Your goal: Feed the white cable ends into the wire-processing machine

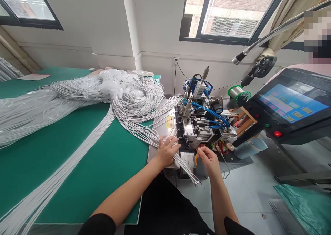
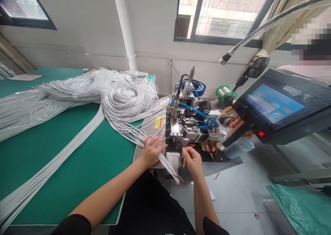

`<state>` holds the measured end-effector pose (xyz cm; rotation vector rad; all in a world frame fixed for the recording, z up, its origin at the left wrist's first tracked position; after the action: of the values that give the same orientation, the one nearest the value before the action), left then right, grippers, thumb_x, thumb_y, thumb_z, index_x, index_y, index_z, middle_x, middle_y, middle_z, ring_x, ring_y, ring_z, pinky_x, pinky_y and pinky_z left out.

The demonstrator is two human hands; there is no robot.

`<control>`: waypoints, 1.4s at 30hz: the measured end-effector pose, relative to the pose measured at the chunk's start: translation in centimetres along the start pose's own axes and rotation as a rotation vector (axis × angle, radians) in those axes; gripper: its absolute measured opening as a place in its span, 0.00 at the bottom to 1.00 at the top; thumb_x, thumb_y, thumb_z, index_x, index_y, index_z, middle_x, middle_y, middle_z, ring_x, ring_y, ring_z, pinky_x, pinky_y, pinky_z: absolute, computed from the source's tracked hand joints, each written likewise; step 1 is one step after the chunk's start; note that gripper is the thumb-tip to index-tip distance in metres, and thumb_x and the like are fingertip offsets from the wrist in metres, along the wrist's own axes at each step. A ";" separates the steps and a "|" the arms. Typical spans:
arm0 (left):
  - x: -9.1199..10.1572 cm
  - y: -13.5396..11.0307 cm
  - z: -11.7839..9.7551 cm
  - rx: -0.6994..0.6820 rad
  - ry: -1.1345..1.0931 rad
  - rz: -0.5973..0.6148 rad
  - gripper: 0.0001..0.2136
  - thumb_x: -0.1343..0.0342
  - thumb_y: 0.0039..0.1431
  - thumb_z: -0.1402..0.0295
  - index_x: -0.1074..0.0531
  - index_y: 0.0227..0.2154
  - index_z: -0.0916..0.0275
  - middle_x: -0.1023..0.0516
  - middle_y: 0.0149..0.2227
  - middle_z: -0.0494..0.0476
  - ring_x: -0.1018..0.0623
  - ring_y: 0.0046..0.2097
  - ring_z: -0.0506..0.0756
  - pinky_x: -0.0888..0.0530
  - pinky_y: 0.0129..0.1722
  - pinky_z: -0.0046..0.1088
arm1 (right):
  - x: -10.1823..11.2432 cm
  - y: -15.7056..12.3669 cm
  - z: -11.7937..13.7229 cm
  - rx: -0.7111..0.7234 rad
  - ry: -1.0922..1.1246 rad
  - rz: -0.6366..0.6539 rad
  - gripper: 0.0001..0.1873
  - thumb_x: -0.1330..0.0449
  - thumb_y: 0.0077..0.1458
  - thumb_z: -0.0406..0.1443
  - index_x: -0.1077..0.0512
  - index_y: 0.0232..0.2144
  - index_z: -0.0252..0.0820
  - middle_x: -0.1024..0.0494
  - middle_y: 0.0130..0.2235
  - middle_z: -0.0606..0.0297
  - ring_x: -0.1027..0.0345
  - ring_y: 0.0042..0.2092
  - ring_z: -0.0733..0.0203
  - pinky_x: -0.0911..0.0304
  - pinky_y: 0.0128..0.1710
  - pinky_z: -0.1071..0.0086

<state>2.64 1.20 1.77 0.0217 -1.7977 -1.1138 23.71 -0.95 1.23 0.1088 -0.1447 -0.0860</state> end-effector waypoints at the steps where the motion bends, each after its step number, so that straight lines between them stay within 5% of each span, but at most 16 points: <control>1: 0.0 0.0 0.0 -0.005 -0.007 -0.003 0.12 0.48 0.55 0.75 0.28 0.41 0.57 0.25 0.49 0.56 0.29 0.53 0.58 0.45 0.57 0.46 | -0.1 -0.1 0.4 0.005 -0.012 0.026 0.18 0.41 0.56 0.48 0.34 0.23 0.41 0.37 0.23 0.69 0.44 0.26 0.66 0.46 0.26 0.72; 14: -0.1 0.0 0.0 -0.013 -0.024 0.007 0.12 0.48 0.56 0.75 0.27 0.41 0.57 0.24 0.48 0.56 0.29 0.53 0.58 0.45 0.57 0.45 | -1.9 -1.6 4.2 0.165 -0.360 0.391 0.14 0.44 0.59 0.42 0.27 0.30 0.39 0.27 0.28 0.64 0.39 0.28 0.64 0.44 0.27 0.71; 21: -0.1 -0.1 0.1 -0.037 -0.042 -0.008 0.12 0.48 0.56 0.75 0.28 0.42 0.56 0.24 0.47 0.55 0.29 0.52 0.57 0.46 0.57 0.45 | -2.6 -2.2 4.3 0.054 -0.417 0.651 0.12 0.43 0.58 0.41 0.23 0.36 0.41 0.25 0.27 0.66 0.37 0.25 0.66 0.45 0.24 0.74; 42: 0.4 -0.3 0.1 -0.071 -0.050 -0.072 0.17 0.52 0.55 0.80 0.26 0.42 0.55 0.22 0.43 0.52 0.26 0.46 0.54 0.45 0.56 0.41 | -1.7 -3.3 4.3 0.072 -0.487 0.716 0.04 0.42 0.52 0.34 0.28 0.26 0.41 0.31 0.22 0.70 0.42 0.24 0.67 0.48 0.22 0.75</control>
<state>2.24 0.89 1.85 0.0170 -1.8121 -1.2391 21.10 -4.50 4.80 0.1008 -0.6641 0.6129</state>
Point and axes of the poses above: each hand's wrist, its own y-axis towards the middle knuckle, its own x-axis out of the back of the hand, z = x × y, the point moved 3 cm from there along y, towards the middle knuckle
